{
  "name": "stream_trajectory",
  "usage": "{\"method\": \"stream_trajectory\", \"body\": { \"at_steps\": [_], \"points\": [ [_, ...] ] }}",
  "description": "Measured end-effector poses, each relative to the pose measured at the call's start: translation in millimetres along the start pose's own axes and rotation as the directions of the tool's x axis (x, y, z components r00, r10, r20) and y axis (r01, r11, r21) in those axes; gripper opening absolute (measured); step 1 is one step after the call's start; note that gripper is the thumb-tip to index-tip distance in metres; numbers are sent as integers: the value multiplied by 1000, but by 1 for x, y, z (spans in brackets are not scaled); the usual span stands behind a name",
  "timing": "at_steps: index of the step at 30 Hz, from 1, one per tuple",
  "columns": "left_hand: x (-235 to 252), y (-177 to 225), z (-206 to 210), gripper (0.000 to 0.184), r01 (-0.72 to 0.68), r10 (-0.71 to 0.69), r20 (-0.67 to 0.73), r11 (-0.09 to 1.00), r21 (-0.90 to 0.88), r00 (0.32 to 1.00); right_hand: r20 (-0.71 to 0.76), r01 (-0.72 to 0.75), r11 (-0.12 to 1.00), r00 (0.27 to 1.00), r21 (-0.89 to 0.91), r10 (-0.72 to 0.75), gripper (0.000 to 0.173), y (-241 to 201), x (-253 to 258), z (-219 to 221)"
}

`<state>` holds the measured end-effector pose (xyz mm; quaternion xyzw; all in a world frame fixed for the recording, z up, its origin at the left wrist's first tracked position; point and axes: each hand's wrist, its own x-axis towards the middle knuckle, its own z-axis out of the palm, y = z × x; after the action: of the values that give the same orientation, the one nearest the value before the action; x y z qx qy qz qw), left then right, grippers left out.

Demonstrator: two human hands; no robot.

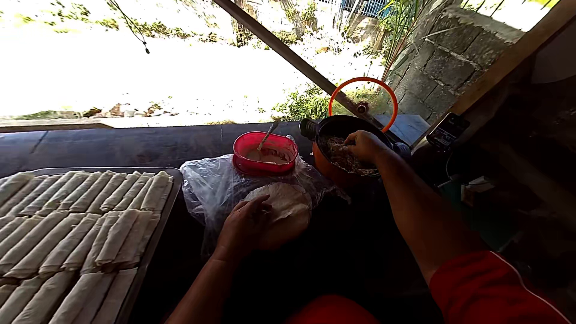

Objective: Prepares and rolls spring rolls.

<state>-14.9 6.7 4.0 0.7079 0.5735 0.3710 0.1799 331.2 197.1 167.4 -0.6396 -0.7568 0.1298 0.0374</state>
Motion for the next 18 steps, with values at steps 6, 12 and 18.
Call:
{"method": "stream_trajectory", "body": {
  "at_steps": [6, 12, 18],
  "points": [
    [1, 0, 0, 43, 0, 0, 6, 1000, 18, 1000, -12, -20, 1000, 1000, -3, 20, 21, -2, -1, 1],
    [1, 1, -2, 44, 16, -17, 21, 1000, 12, 1000, -17, 26, 993, 1000, 113, -24, 19, 5, -6, -1],
    [3, 1, -1, 46, 33, -33, 26, 999, 13, 999, -19, -3, 975, 1000, 222, 7, 18, 6, -14, -6]
  ]
}}
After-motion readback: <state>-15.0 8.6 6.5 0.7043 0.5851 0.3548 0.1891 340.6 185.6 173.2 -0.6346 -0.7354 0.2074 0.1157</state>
